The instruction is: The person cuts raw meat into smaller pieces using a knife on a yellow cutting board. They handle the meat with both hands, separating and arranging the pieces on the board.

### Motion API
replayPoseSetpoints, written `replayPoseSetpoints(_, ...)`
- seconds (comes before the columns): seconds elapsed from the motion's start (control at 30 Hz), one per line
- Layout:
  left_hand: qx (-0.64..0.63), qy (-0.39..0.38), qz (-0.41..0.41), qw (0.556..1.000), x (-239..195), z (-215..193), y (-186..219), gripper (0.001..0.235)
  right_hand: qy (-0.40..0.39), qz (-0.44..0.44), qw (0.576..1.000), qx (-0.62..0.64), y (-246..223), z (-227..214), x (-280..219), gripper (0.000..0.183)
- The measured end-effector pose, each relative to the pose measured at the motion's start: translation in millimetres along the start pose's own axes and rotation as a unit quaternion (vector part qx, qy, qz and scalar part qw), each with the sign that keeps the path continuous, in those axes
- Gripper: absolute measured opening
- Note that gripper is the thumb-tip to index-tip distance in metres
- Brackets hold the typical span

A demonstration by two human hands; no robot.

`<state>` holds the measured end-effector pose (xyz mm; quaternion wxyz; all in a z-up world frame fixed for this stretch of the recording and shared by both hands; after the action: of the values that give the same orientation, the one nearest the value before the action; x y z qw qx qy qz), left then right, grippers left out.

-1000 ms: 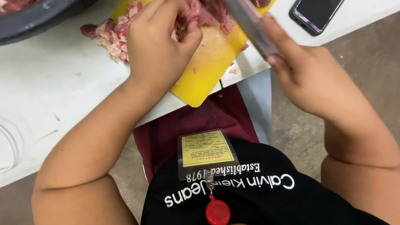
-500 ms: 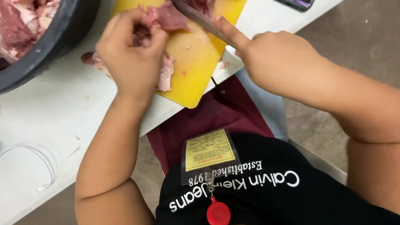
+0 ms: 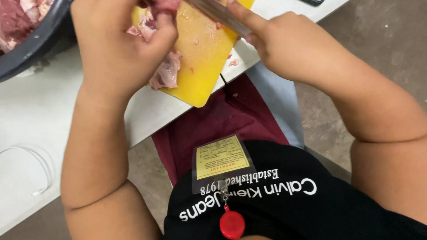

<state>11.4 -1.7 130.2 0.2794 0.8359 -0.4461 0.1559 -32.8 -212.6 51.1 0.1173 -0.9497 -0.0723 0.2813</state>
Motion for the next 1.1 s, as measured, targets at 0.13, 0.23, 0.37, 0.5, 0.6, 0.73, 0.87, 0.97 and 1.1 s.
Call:
replayPoseSetpoints(0.13, -0.003, -0.119, 0.051, 0.992, 5, 27, 28, 0.026, 0.032, -0.023, 0.999, 0.034, -1, 3, 4, 0.067)
replayPoseSetpoints(0.23, 0.051, -0.166, 0.041, 0.984, -14, 50, 30, 0.034, 0.068, -0.046, 0.994, 0.075, 10, 6, -3, 0.063)
replayPoseSetpoints(0.37, -0.025, -0.130, -0.059, 0.989, -17, 48, 12, 0.040, 0.149, -0.094, 0.977, 0.123, 31, 12, -22, 0.059)
replayPoseSetpoints(0.5, 0.025, -0.172, -0.162, 0.971, -5, 92, -17, 0.038, 0.210, -0.147, 0.905, 0.340, 37, 8, -47, 0.055)
replayPoseSetpoints(0.6, 0.112, -0.159, -0.158, 0.968, -2, 122, -18, 0.053, 0.235, -0.185, 0.858, 0.417, 41, 15, -53, 0.052)
replayPoseSetpoints(0.73, 0.040, -0.216, -0.182, 0.958, 0, 133, -21, 0.024, 0.243, -0.237, 0.811, 0.477, 54, 30, -48, 0.053)
replayPoseSetpoints(0.87, -0.039, -0.230, -0.153, 0.960, 4, 116, -12, 0.028, 0.194, -0.235, 0.816, 0.491, 51, 32, -42, 0.055)
replayPoseSetpoints(0.97, -0.164, -0.278, -0.208, 0.923, 16, 94, 5, 0.019, 0.178, -0.245, 0.798, 0.521, 54, 35, -46, 0.057)
replayPoseSetpoints(1.1, -0.094, -0.446, -0.365, 0.812, 8, 79, -1, 0.027, 0.179, -0.243, 0.771, 0.560, 53, 33, -56, 0.057)
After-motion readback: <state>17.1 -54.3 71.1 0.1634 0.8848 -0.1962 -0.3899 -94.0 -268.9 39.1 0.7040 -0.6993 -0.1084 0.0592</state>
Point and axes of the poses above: each hand's wrist, its own x-axis towards the middle knuckle, its own z-axis out of the palm, y = z × x, the point moved 8 cm from there along x, towards the middle knuckle, and after that the axes turned 7 degrees about -y, right-handed, at the moved point
